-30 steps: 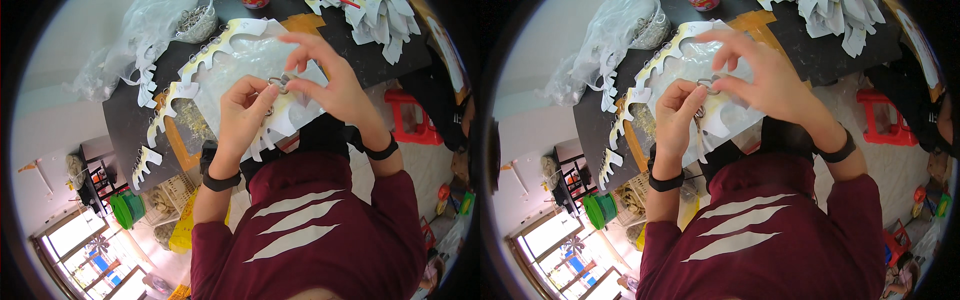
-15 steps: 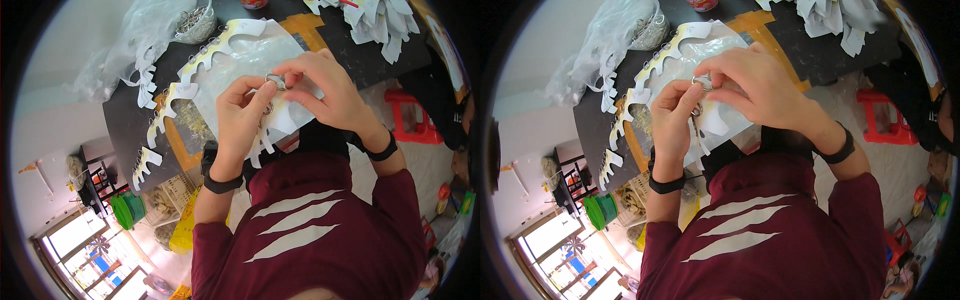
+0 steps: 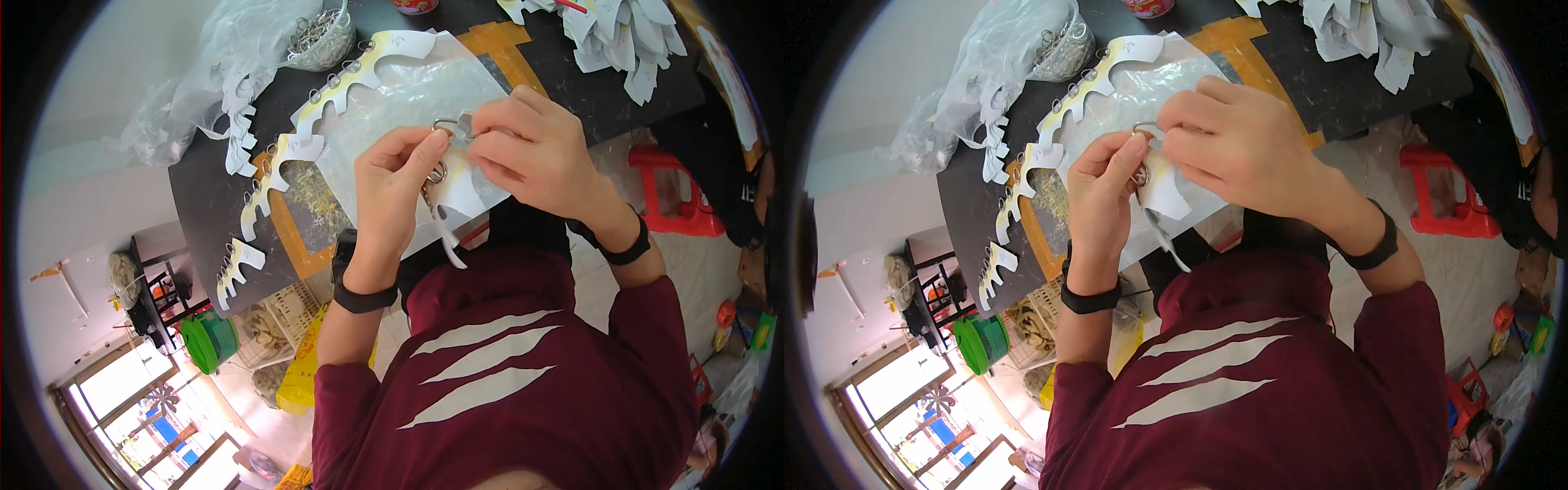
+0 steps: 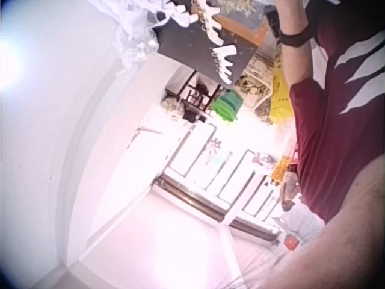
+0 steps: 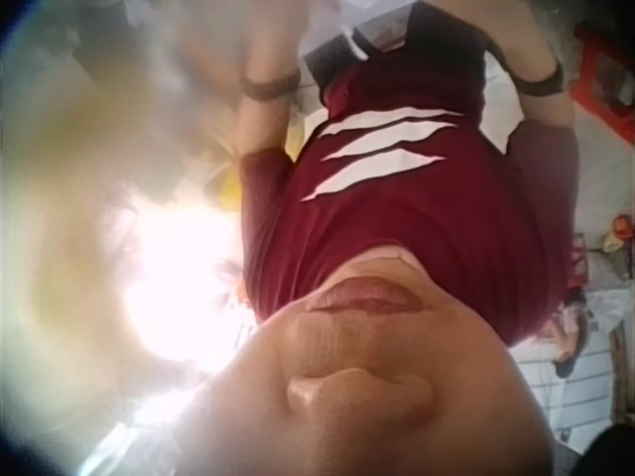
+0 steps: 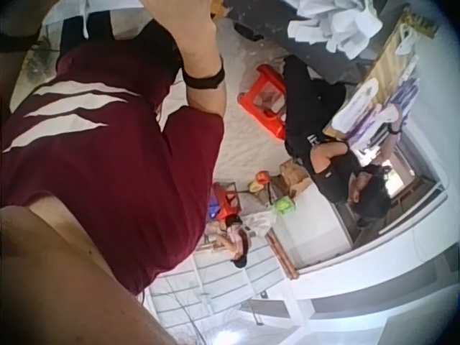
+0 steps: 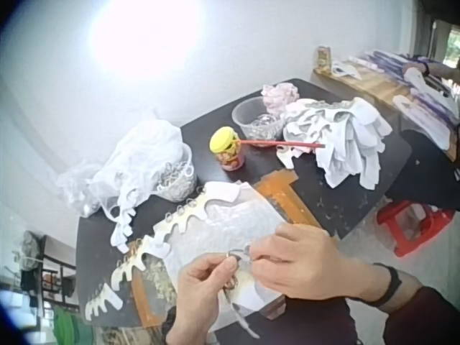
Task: Attaching metal eyelet rings to shoe upper material components.
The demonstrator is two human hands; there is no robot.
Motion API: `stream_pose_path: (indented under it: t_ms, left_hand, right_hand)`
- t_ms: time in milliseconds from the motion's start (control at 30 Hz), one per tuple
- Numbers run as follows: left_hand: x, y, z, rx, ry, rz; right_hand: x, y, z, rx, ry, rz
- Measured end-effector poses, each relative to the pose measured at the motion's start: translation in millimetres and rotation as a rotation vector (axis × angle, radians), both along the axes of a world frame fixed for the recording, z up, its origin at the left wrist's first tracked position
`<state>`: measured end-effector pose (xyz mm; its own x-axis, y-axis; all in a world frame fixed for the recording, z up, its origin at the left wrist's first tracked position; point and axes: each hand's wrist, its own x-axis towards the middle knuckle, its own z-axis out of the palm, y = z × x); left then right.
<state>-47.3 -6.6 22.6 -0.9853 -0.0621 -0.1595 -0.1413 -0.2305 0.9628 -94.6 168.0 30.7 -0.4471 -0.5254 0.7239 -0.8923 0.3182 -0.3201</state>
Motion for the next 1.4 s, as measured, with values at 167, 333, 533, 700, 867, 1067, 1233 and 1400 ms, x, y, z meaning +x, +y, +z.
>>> stream_pose_path:
  t_ms: [167,333,533,700,867,1067,1233,1400]
  left_hand:
    - [-0.7,4.0,6.3,-0.098,0.037,0.002]
    - [-1.8,-0.4,5.2,-0.174,0.006,-0.060]
    - [-7.5,1.3,3.0,0.019,-0.032,-0.124]
    - [-8.9,-0.2,1.6,0.092,-0.098,-0.171]
    - [-8.7,-1.6,4.7,0.037,-0.195,-0.233]
    - [-10.6,-2.4,5.5,0.074,-0.217,-0.188]
    - [-11.1,-6.1,-2.7,0.041,-0.226,-0.210]
    - [-13.2,-8.5,2.4,0.082,-0.262,-0.243]
  right_hand:
    - [2.2,-1.5,-7.8,-0.040,0.013,0.004]
    - [13.3,-6.4,1.7,-0.257,-0.352,-0.022]
    - [21.4,-1.3,-0.1,-0.232,-0.492,0.053]
    - [18.9,1.0,-1.6,-0.146,-0.406,0.093]
    - [26.5,-1.8,8.8,-0.145,-0.593,0.009]
    - [25.2,-6.1,-1.5,-0.094,-0.463,-0.021]
    - [26.8,-7.2,3.3,0.128,-0.285,-0.092]
    - [27.5,-4.8,-2.8,0.219,-0.136,-0.105]
